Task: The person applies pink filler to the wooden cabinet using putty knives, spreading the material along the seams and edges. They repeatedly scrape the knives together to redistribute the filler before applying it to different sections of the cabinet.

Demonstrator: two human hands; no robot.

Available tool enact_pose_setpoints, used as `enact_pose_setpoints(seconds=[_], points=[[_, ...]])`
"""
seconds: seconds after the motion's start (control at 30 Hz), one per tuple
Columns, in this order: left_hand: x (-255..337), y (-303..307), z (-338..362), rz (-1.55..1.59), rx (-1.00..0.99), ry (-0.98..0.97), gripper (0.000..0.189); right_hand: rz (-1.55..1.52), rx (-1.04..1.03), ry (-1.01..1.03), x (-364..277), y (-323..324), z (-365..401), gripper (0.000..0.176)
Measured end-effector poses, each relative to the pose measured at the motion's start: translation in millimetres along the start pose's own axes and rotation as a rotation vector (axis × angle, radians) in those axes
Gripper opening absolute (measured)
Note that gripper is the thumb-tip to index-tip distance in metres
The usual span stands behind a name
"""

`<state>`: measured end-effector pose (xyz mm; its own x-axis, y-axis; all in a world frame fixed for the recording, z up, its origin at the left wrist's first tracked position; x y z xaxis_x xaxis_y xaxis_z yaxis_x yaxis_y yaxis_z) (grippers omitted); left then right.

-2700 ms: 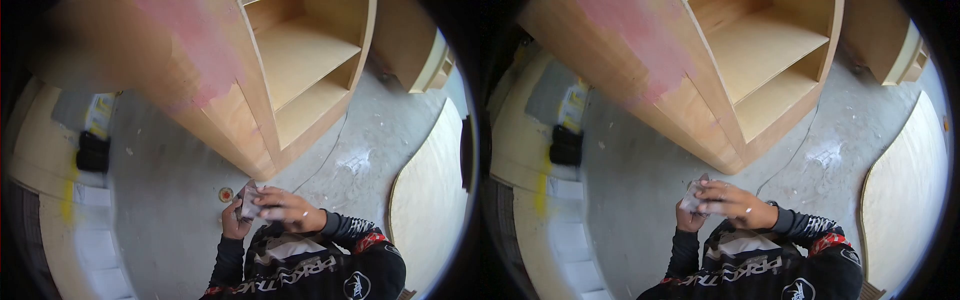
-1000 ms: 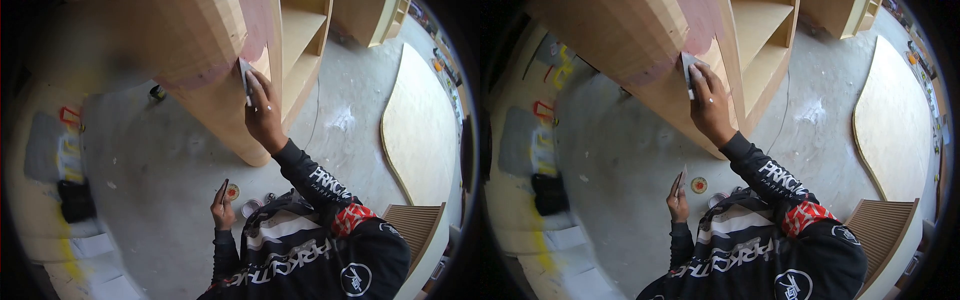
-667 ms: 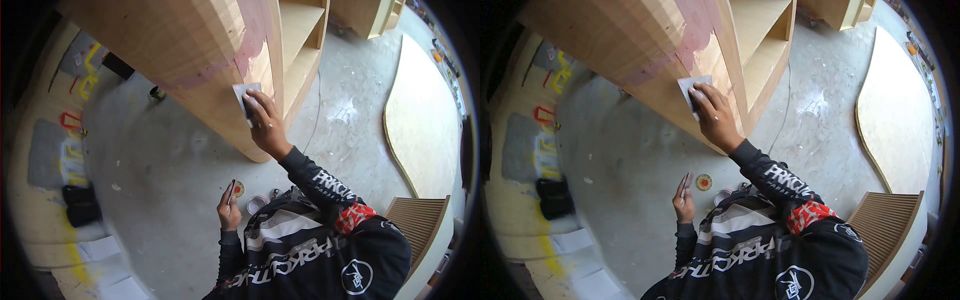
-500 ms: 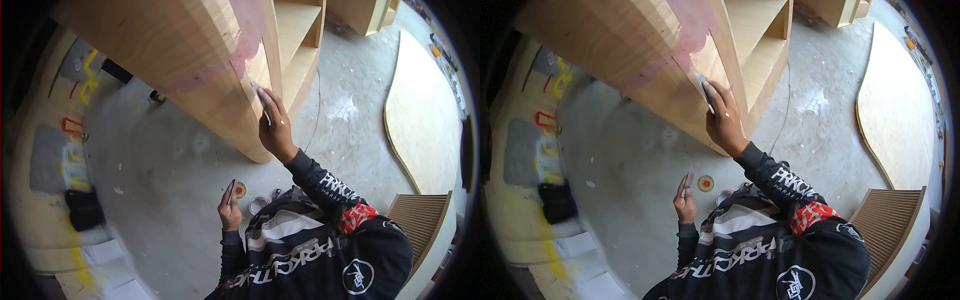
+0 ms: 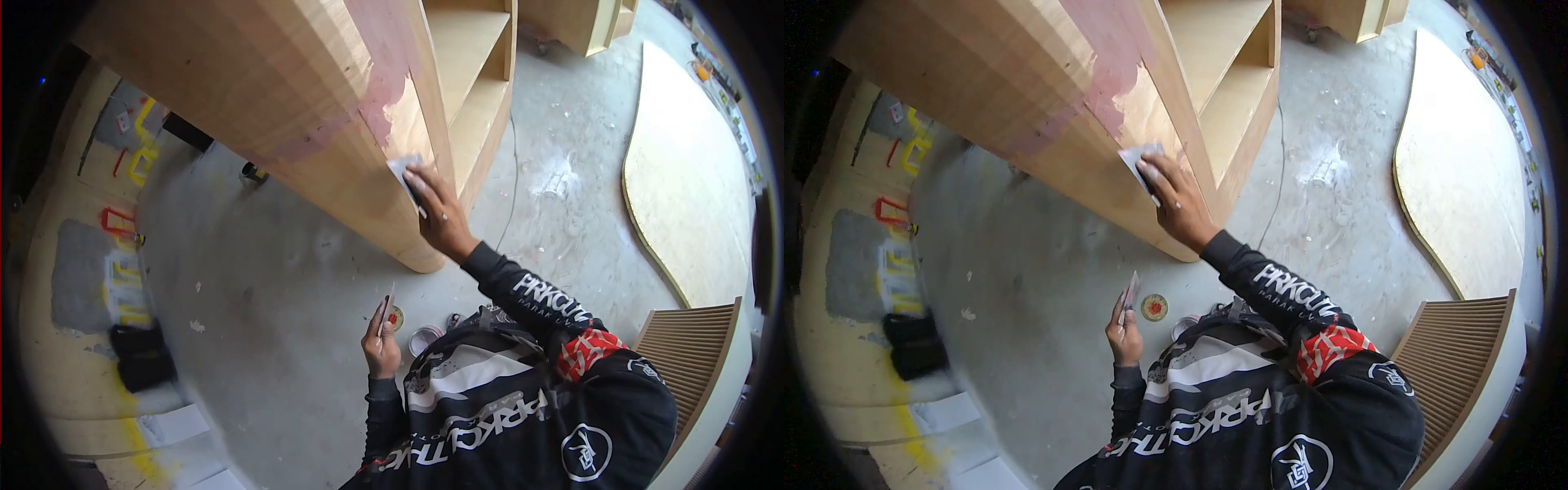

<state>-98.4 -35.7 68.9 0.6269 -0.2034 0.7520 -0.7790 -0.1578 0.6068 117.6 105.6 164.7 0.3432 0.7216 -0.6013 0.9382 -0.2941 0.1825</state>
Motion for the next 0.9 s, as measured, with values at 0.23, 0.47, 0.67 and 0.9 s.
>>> enact_pose_setpoints(seconds=[0.23, 0.47, 0.67, 0.9], points=[[10.6, -8.3, 3.9, 0.034, -0.054, -0.014, 0.036, 0.24, -0.044, 0.323, -42.3, 25.6, -89.5, 0.056], [9.1, -2.3, 8.6, 0.056, -0.017, 0.033, 0.039, 0.221, -0.126, 0.302, -13.6, 9.7, -66.3, 0.063], [-30.5, 2.4, 10.0, 0.689, 0.17, 0.28, 0.036, 0.148, -0.199, 0.213, 13.1, -2.8, -29.5, 0.066], [0.2, -24.7, -17.7, 1.355, -0.03, 0.761, 0.032, -0.355, -0.2, -0.154, -29.5, 24.4, 19.5, 0.067]])
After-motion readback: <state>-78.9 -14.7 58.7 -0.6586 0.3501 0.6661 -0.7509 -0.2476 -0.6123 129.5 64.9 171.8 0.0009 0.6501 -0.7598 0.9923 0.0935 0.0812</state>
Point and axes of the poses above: each hand's wrist, its own z-axis away from the middle knuckle, its own y-axis out of the back of the hand, x = y × z, the point moved 10 cm from there along -z, towards the middle knuckle, and after that the axes turned 15 degrees about -z, right-handed, at the moved point
